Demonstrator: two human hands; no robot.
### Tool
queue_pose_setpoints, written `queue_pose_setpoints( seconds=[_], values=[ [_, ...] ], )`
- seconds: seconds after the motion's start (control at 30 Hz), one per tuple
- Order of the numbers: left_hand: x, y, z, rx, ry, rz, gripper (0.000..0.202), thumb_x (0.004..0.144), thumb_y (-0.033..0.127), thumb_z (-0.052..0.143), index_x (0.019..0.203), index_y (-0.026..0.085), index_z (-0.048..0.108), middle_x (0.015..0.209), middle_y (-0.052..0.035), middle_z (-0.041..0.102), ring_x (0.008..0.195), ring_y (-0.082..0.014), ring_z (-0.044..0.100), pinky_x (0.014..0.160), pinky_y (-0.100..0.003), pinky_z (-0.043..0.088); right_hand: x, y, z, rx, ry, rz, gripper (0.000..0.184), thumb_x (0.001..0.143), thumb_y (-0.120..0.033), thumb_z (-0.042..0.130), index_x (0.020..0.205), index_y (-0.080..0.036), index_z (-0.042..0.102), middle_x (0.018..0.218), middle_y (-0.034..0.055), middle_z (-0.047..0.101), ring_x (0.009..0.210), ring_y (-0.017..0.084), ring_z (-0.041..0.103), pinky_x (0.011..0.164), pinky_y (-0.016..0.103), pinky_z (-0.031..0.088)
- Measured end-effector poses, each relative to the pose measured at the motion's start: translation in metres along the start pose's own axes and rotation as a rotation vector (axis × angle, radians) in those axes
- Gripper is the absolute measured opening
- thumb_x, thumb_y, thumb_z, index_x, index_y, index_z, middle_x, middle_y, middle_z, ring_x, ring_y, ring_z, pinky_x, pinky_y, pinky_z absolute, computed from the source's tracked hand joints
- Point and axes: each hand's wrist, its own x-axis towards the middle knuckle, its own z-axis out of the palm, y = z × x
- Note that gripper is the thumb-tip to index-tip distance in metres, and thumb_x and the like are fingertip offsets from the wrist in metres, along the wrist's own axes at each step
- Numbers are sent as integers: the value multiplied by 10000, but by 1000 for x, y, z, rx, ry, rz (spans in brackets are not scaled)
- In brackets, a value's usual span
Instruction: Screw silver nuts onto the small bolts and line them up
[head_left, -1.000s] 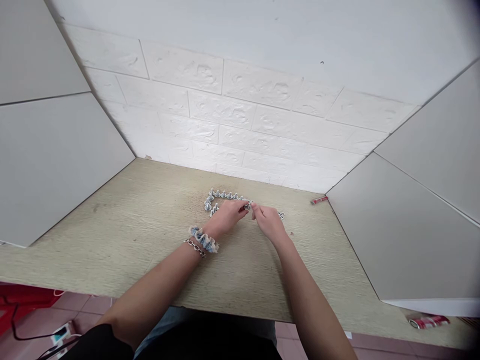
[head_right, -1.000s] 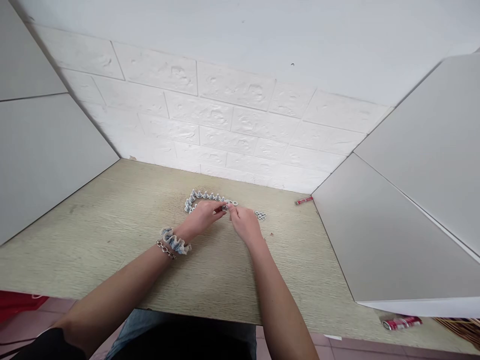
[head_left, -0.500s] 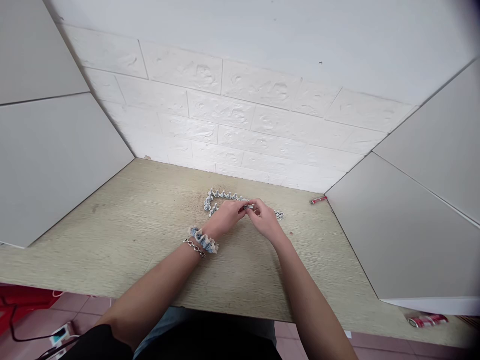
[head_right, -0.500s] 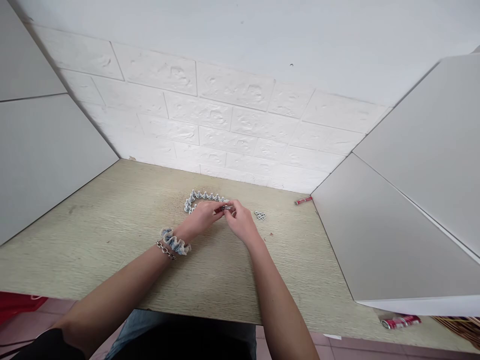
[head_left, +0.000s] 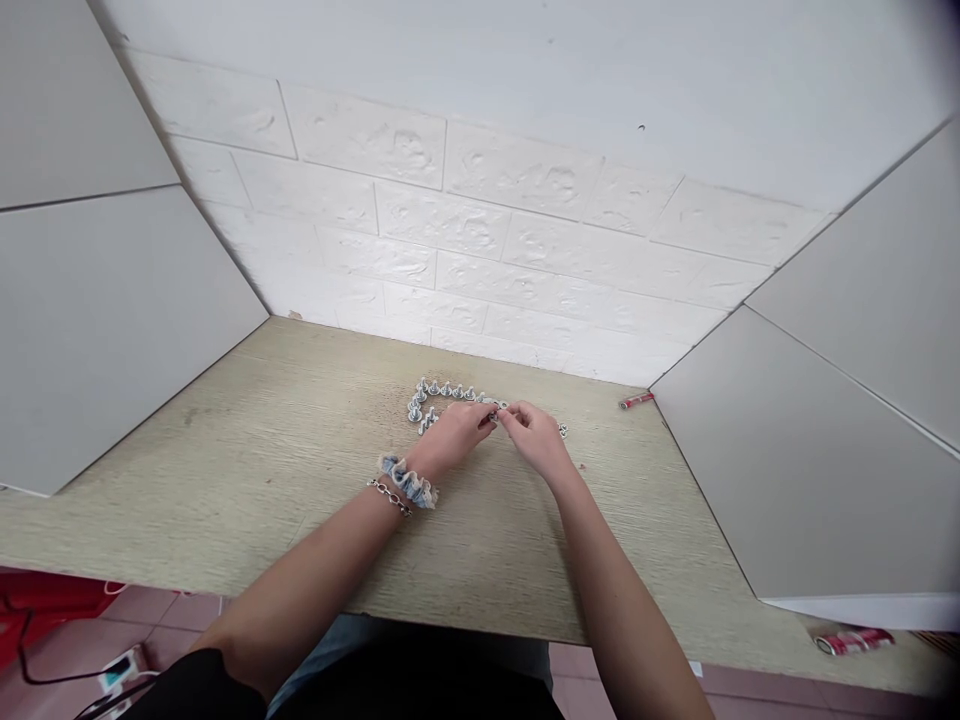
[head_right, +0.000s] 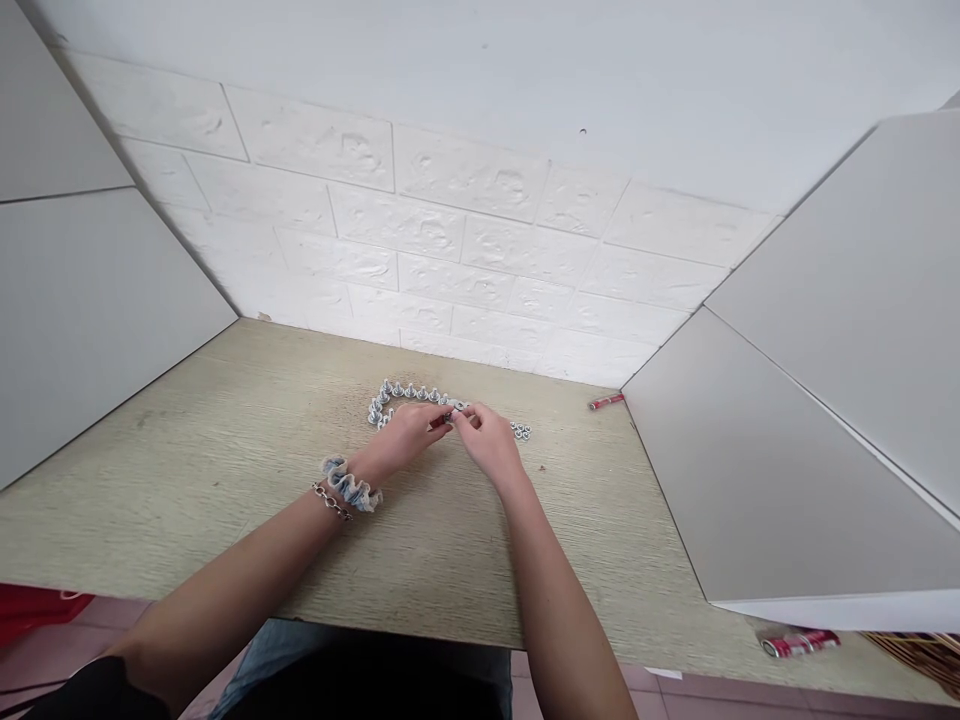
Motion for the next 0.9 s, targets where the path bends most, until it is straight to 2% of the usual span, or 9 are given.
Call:
queue_pose_setpoints(
  seconds=[0.1, 0.2, 0.3, 0.37, 0.43, 0.5, 0.6, 0.73, 0.9],
  values=[
    [-1, 1, -1, -40, 15, 15, 217, 847, 227, 435, 1011, 199, 575, 850, -28, 645, 754, -141, 581, 667, -224, 403, -1, -2, 4, 62, -58, -34, 241, 706, -362, 477, 866, -219, 585, 696, -19, 598, 603, 129, 510, 580, 241, 377],
    [-1, 2, -2, -43, 12, 34, 241, 853, 214, 420, 1052, 208, 556, 872, -23, 645, 768, -139, 579, 666, -219, 400, -2, -2, 7, 84, -63, -49, 229, 704, -320, 477, 890, -230, 578, 764, -16, 619, 613, 123, 511, 599, 244, 384],
    [-2, 2, -2, -3, 5, 30, 211, 852, 230, 421, 994, 188, 571, 815, -25, 637, 732, -140, 567, 652, -224, 392, -1, 0, 8, 37, -32, -28, 242, 748, -396, 440, 729, -209, 593, 632, -14, 590, 577, 132, 504, 562, 242, 360],
    [-1, 2, -2, 32, 0, 30, 190, 848, 235, 425, 943, 181, 581, 764, -20, 626, 695, -137, 555, 632, -228, 383, -1, 2, 7, -8, 2, 28, 417, 787, -474, 359, 556, -193, 564, 513, 1, 536, 534, 141, 496, 544, 252, 345],
    [0, 1, -3, 52, -2, 27, 179, 847, 232, 426, 919, 182, 582, 741, -14, 617, 674, -133, 545, 614, -226, 375, 0, 4, 5, -22, 38, 84, 522, 806, -513, 292, 474, -189, 532, 448, 10, 492, 501, 145, 487, 540, 260, 340],
    [0, 0, -5, 54, 0, 15, 174, 846, 233, 429, 922, 183, 577, 760, -15, 620, 673, -129, 543, 611, -222, 373, 0, 3, 3, -6, 60, 87, 509, 805, -521, 294, 518, -188, 552, 462, 6, 497, 511, 146, 489, 541, 258, 340],
    [1, 0, -6, 35, 2, 4, 184, 851, 244, 429, 937, 180, 577, 785, -22, 630, 690, -130, 553, 630, -221, 381, 0, 1, 3, 38, 26, 41, 382, 767, -504, 388, 665, -194, 587, 567, -6, 554, 557, 139, 496, 546, 246, 346],
    [0, 1, -7, 4, 4, 15, 226, 858, 258, 425, 1021, 183, 563, 840, -32, 640, 736, -138, 570, 648, -221, 391, 0, -3, 7, 132, -30, -1, 250, 703, -384, 484, 836, -202, 593, 683, -17, 584, 605, 118, 504, 582, 234, 369],
    [-1, 0, -5, 16, -19, 19, 208, 863, 244, 409, 977, 180, 571, 832, -29, 639, 732, -140, 573, 633, -223, 393, -1, -2, 10, 176, -64, 35, 230, 696, -345, 479, 845, -195, 570, 622, -31, 546, 578, 118, 486, 554, 233, 352]
  ],
)
